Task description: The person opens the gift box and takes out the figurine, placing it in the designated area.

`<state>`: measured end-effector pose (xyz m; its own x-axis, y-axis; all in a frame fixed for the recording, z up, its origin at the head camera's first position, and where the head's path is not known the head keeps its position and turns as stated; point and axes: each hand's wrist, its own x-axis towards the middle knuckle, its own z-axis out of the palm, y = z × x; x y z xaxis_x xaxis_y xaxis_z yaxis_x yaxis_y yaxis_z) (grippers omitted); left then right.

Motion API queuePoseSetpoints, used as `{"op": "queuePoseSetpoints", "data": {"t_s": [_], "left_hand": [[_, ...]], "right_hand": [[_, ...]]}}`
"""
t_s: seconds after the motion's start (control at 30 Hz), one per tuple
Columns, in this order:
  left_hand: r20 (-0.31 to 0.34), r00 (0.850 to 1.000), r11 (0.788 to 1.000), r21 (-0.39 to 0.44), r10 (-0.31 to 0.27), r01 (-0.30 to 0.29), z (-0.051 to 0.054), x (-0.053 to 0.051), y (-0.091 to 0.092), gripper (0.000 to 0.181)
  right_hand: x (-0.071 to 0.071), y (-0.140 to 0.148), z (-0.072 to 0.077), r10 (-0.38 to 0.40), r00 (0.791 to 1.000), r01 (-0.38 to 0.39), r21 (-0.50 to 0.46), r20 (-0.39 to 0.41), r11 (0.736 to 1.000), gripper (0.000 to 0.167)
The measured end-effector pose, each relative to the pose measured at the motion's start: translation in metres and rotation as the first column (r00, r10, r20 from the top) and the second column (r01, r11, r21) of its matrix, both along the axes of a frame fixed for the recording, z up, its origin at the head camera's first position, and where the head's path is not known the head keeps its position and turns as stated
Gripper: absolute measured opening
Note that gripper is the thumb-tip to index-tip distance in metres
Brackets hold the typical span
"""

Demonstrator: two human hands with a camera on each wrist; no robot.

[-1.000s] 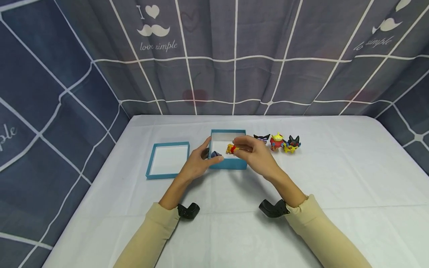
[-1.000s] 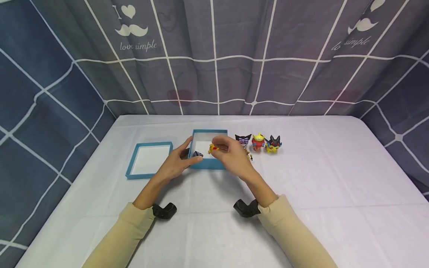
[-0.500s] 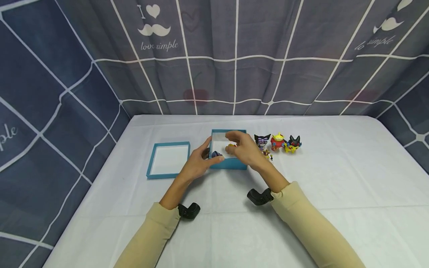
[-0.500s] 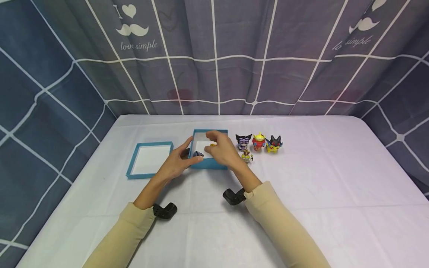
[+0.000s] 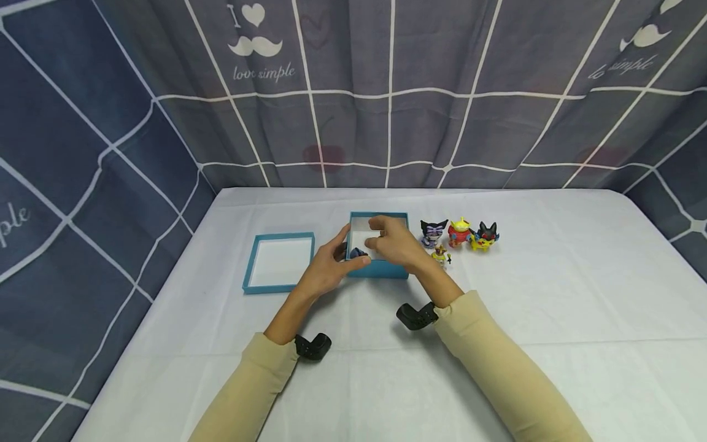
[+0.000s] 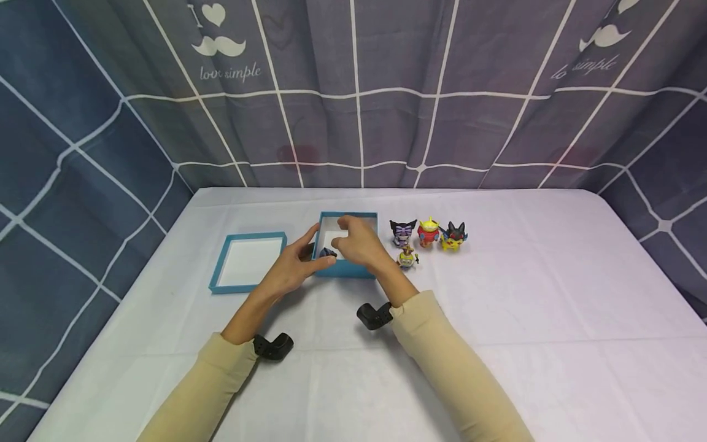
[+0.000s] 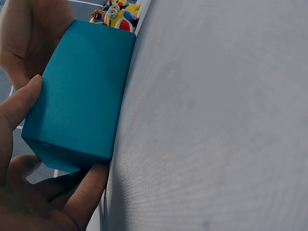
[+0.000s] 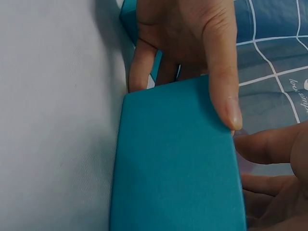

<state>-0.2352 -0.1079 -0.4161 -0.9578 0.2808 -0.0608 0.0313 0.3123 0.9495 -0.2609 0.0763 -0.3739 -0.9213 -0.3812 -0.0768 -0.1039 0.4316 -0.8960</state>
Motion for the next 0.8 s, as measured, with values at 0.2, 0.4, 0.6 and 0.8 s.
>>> {"op": "queuePoseSetpoints", "data": {"t_s": [0.2,0.4,0.6,0.8], "left_hand": [[0.000,1.000,1.000,-0.010,0.004,-0.004,0.0001,0.0000,0.0000,0.091],[0.000,1.000,1.000,-0.018,0.009,-0.009,-0.0009,0.0002,-0.0006,0.090],[-0.002,1.000,1.000,-0.004,-0.003,0.003,-0.0021,-0.0009,-0.0011,0.090],[0.004,1.000,1.000,-0.007,-0.001,0.001,-0.0015,-0.0014,-0.0004,0.090]], "right_hand": [[-0.0007,0.0027,-0.0018,-0.005,1.000,0.005,-0.009,0.009,1.000,0.049],[-0.0048,0.0003,-0.0019,0.036,0.999,-0.037,0.068,0.013,0.997,0.052],[-0.0085,-0.0024,-0.0019,0.032,0.998,-0.040,0.129,0.062,0.991,0.055],[-0.0093,-0.0049,0.0007,0.027,0.994,-0.045,0.164,0.108,0.986,0.056]]}}
